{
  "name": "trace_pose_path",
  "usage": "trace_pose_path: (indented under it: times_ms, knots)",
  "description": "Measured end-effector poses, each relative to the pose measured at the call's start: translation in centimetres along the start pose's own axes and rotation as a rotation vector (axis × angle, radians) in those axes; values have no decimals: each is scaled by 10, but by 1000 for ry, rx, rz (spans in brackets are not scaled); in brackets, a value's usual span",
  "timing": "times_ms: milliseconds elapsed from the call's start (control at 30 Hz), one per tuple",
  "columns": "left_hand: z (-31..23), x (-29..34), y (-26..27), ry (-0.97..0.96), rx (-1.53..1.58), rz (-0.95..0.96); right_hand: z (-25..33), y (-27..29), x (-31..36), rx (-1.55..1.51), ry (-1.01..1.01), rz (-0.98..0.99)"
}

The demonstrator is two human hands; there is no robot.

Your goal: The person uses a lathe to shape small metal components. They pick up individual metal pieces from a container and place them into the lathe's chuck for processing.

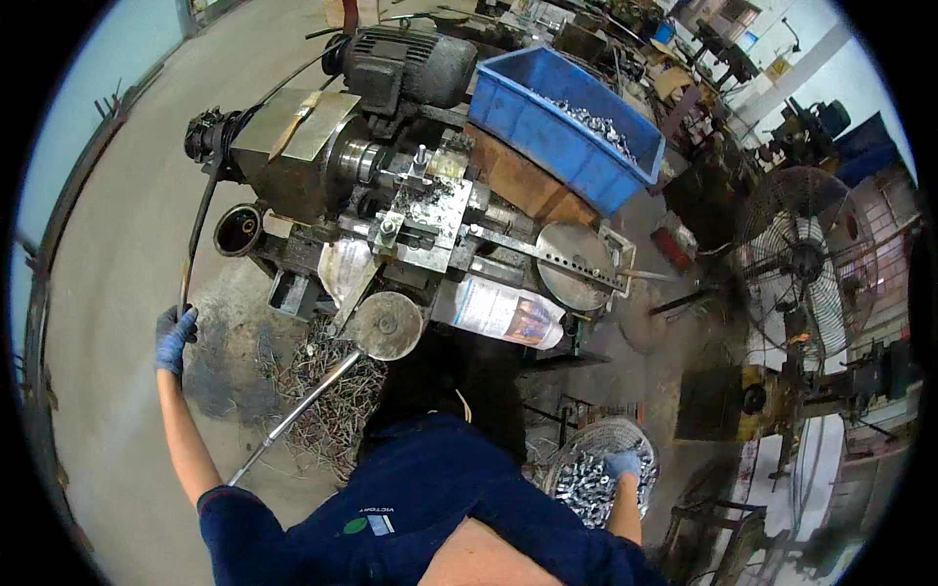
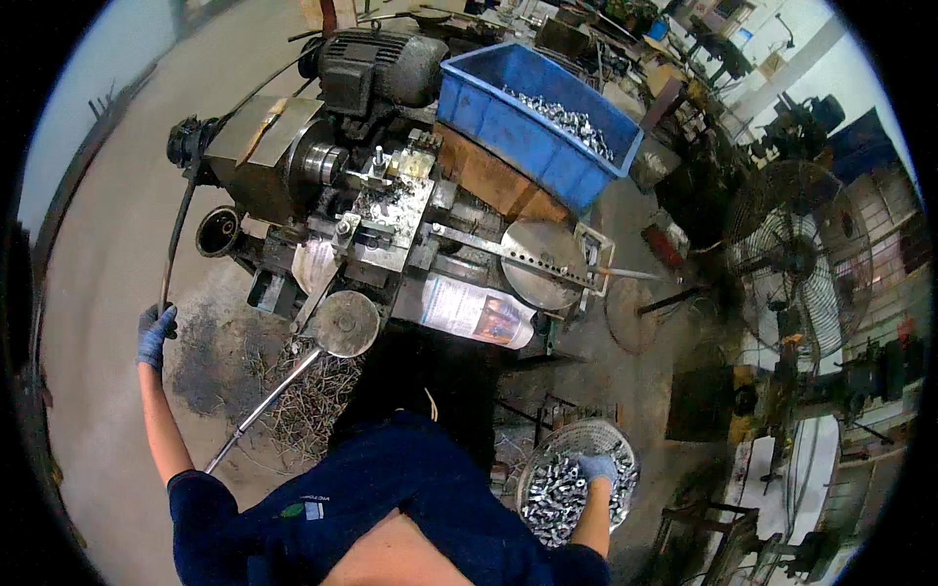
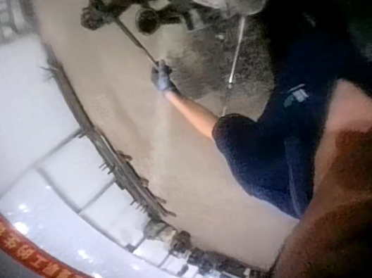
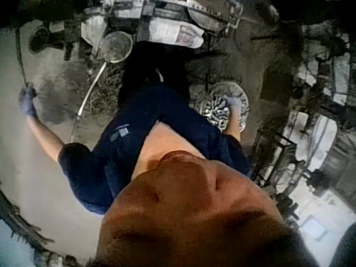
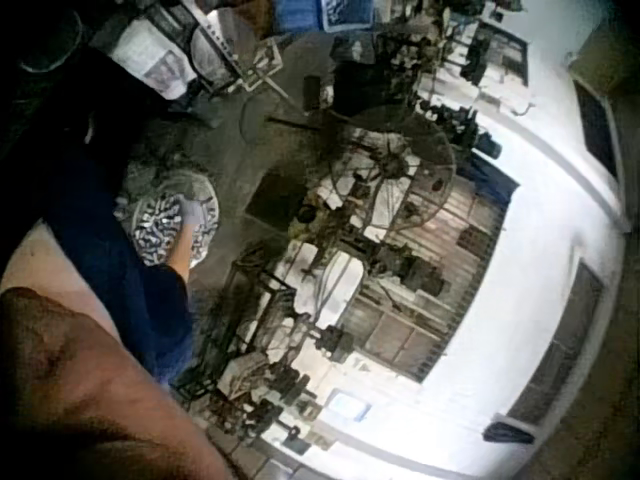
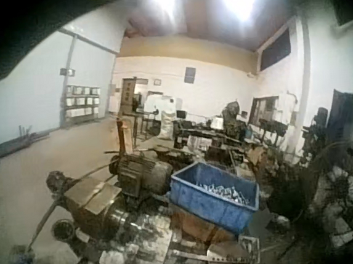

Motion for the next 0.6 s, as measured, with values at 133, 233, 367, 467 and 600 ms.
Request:
trace_pose_path:
  times_ms: [133, 233, 367, 467, 600]
  knots:
    - [17, -8, 1, -8, 19, 5, 8, 69, -9, -165, 475, -339]
    - [26, -7, 5, 0, 20, 30, 70, 184, 79, -1722, 519, 313]
    - [23, -7, 3, 8, -16, 35, 195, 298, 173, -1543, 825, 177]
    - [41, -14, 20, -109, -415, 39, 315, 345, 235, -864, 1207, -3]
    - [32, 11, 28, -66, -737, 103, 433, 387, 369, -600, 1724, -318]
Point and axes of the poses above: each hand's wrist, its own x-axis away from the middle knuckle, its own y-axis out of the back of the hand, z = x × y, the point moved 7 cm from there along -x, towards the middle knuckle, and after that the axes turned 13 degrees about -y, right-handed, at the moved point
